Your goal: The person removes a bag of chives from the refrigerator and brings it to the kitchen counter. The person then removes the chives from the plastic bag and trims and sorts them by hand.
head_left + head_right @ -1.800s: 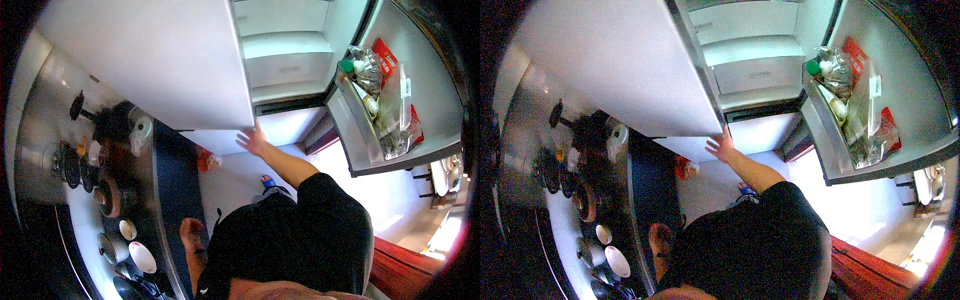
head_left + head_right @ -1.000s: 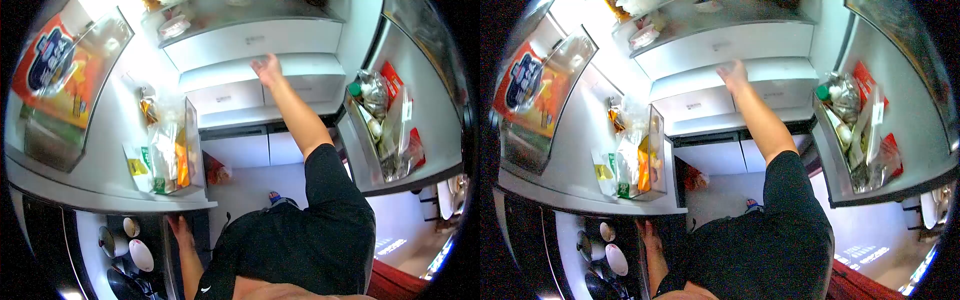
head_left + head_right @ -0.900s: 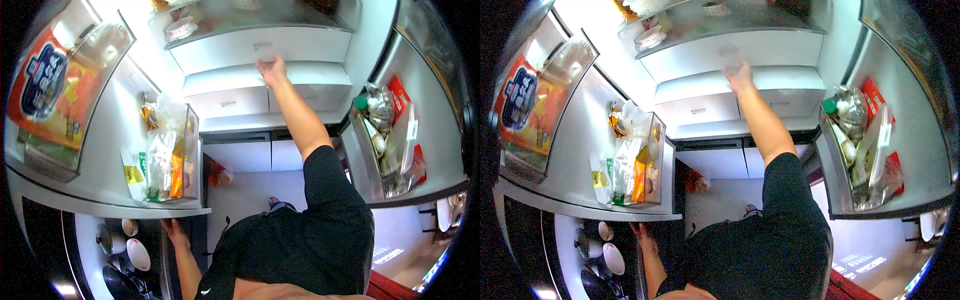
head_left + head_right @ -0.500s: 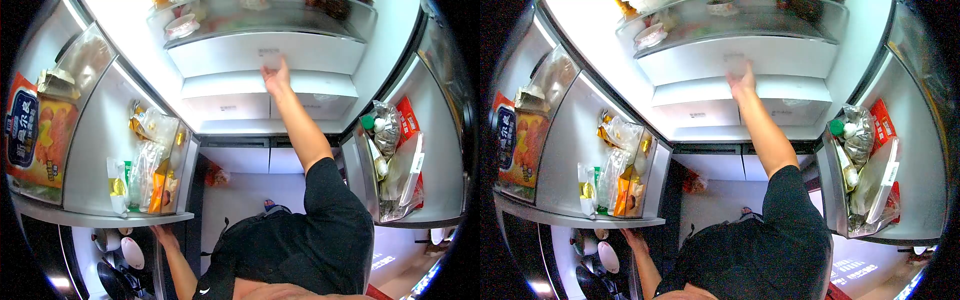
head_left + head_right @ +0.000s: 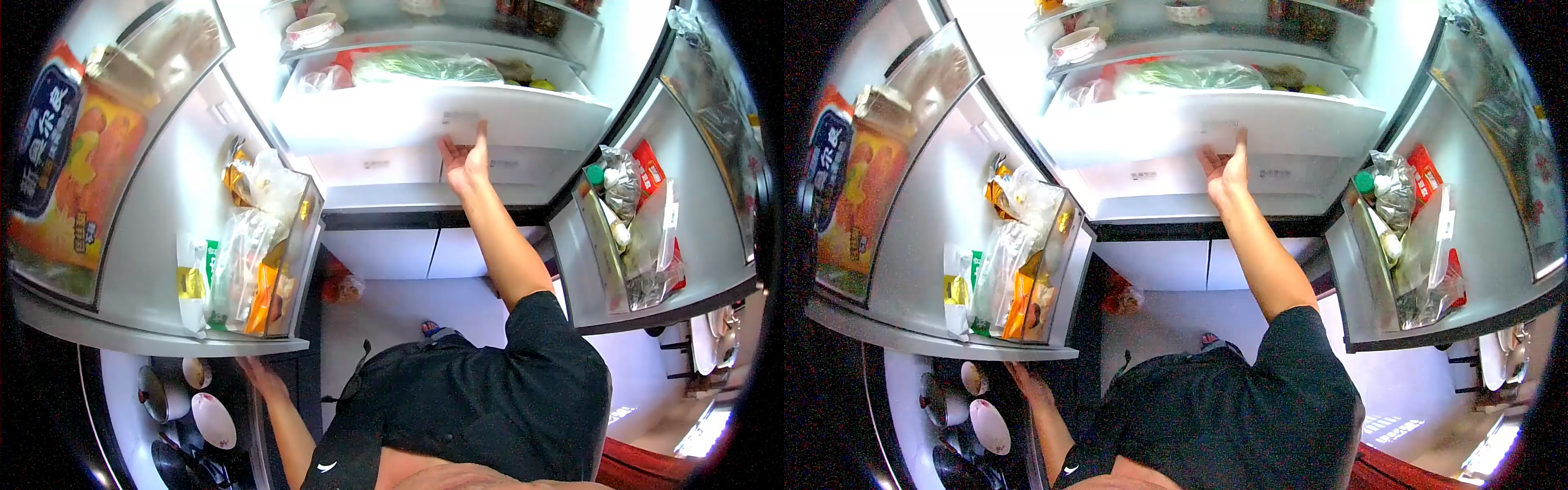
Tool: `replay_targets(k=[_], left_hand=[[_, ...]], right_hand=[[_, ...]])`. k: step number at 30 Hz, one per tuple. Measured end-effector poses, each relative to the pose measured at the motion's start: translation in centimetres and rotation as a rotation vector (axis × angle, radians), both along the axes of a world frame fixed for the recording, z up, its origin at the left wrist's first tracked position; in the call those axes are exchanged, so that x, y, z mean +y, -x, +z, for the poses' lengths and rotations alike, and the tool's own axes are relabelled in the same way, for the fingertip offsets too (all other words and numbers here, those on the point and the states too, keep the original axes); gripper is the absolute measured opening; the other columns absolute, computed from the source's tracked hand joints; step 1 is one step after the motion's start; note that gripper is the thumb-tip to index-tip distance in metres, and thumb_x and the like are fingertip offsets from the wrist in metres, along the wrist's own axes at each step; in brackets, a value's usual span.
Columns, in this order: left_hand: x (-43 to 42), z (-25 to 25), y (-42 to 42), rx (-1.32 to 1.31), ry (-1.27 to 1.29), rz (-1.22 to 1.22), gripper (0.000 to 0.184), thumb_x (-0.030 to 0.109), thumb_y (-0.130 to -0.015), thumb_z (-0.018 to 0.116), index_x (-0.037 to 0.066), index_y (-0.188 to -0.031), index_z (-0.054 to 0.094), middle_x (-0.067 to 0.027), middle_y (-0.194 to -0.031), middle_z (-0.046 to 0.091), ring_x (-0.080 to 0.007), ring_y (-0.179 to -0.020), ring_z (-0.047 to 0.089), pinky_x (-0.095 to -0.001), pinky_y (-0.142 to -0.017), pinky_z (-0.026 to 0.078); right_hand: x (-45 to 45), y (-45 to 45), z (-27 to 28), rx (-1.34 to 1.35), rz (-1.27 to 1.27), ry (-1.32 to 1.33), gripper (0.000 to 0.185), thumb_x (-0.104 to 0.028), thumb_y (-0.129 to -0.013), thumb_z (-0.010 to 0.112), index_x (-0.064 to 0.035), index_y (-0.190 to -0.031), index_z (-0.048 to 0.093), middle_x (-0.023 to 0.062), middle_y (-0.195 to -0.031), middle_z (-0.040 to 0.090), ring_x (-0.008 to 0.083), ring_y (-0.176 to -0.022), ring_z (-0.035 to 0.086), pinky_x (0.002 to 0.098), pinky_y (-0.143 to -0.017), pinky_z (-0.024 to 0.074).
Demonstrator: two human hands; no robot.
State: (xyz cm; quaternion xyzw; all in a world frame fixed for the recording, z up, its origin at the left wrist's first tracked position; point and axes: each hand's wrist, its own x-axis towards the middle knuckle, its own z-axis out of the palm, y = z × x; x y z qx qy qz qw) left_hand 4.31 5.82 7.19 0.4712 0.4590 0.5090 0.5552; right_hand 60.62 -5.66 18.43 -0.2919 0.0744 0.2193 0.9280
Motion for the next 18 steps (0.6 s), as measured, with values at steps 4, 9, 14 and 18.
replay_targets(k=[4,9,14,18], left_hand=[[0.7,-1.3,0.1,-0.046,-0.013,-0.009,0.079,0.043,-0.101,0.052,0.008,-0.158,0.011,-0.0118,-0.161,0.022,-0.0273,-0.146,0.026,-0.0415,-0.12,0.019],[0.6,-0.7,-0.5,-0.043,-0.062,-0.016,0.079,0.046,-0.102,0.048,0.006,-0.158,0.01,-0.0126,-0.162,0.02,-0.0275,-0.146,0.026,-0.0419,-0.12,0.018],[0.2,-0.9,-0.8,-0.027,-0.097,0.036,0.079,0.048,-0.102,0.045,0.005,-0.158,0.01,-0.0131,-0.162,0.021,-0.0275,-0.146,0.027,-0.0418,-0.12,0.019],[-1.3,1.2,-2.3,-0.123,-0.108,0.054,0.079,0.05,-0.102,0.044,0.005,-0.158,0.01,-0.0129,-0.162,0.021,-0.0278,-0.146,0.028,-0.0427,-0.12,0.019]], right_hand=[[-1.2,1.9,-1.5,-0.062,0.098,0.099,0.053,-0.05,-0.096,0.059,-0.0037,-0.122,0.054,0.008,-0.103,0.058,0.0212,-0.089,0.061,0.0382,-0.082,0.0583],[-4.0,8.1,7.4,-0.769,0.526,0.523,0.04,-0.037,-0.097,0.062,0.0009,-0.11,0.067,0.0116,-0.1,0.072,0.0171,-0.077,0.067,0.0287,-0.066,0.0555],[1.9,1.4,18.3,-1.921,0.01,1.13,0.039,-0.036,-0.09,0.068,-0.0083,-0.119,0.068,0.0122,-0.104,0.072,0.0201,-0.09,0.069,0.0337,-0.079,0.0549],[7.3,-3.8,19.1,-2.086,0.286,1.813,0.056,-0.044,-0.083,0.071,-0.0131,-0.128,0.062,0.016,-0.108,0.07,0.0303,-0.098,0.068,0.0411,-0.085,0.0537]])
